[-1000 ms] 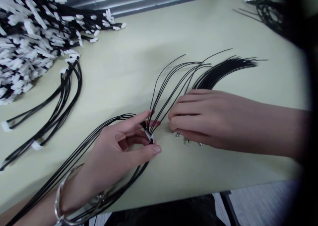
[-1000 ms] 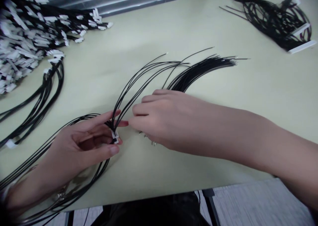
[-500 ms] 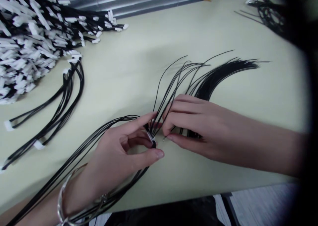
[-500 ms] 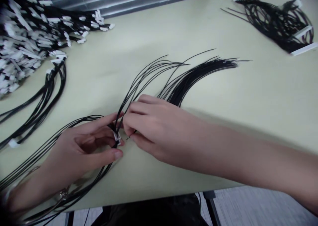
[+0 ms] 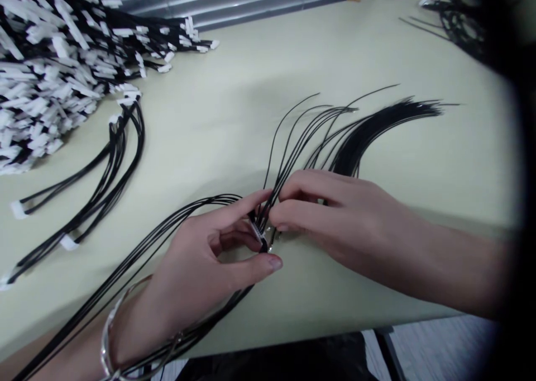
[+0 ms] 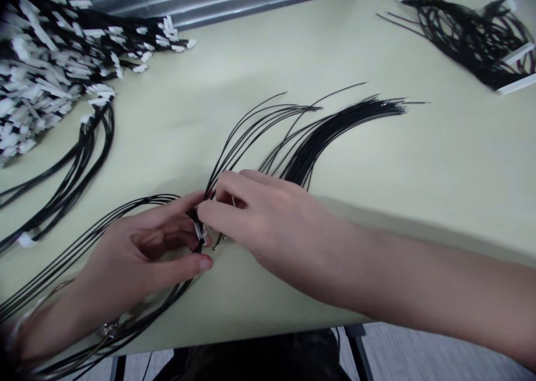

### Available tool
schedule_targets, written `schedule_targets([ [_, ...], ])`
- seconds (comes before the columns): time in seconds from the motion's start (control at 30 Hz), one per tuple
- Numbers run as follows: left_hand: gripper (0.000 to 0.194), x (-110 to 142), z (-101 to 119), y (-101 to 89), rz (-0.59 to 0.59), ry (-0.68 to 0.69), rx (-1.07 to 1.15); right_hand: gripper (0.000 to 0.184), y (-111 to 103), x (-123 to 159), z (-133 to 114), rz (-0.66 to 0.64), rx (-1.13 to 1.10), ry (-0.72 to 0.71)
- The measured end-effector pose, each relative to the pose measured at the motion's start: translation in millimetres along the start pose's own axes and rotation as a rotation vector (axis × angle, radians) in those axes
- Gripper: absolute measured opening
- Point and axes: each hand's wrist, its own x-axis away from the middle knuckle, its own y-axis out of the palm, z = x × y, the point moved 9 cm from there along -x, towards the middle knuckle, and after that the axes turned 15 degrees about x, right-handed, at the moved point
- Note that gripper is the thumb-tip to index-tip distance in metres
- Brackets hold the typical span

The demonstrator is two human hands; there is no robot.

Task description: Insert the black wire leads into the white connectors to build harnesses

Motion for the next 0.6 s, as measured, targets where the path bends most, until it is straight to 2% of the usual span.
schedule_targets([
  [0.13,0.062,-0.1,-1.6,0.2,-0.005,-0.020,0.032,0.024,2.3,-0.4,-11.5,-0.081,-0.009,-0.114],
  [0.23,0.062,0.0,-0.6,-0.1,-0.003,-0.003,0.029,0.031,-0.7,0.1,-21.4,-0.081,0.003,-0.207],
  [0.43,0.062,0.8,0.0,-0.9,-0.010,0.031,0.012,0.032,-10.1,2.3,-30.5,0.036,0.162,-0.298],
  [0.6,0.061,0.8,-1.0,-0.3,-0.027,0.048,0.036,0.029,-15.3,2.9,-30.3,0.135,0.283,-0.277],
])
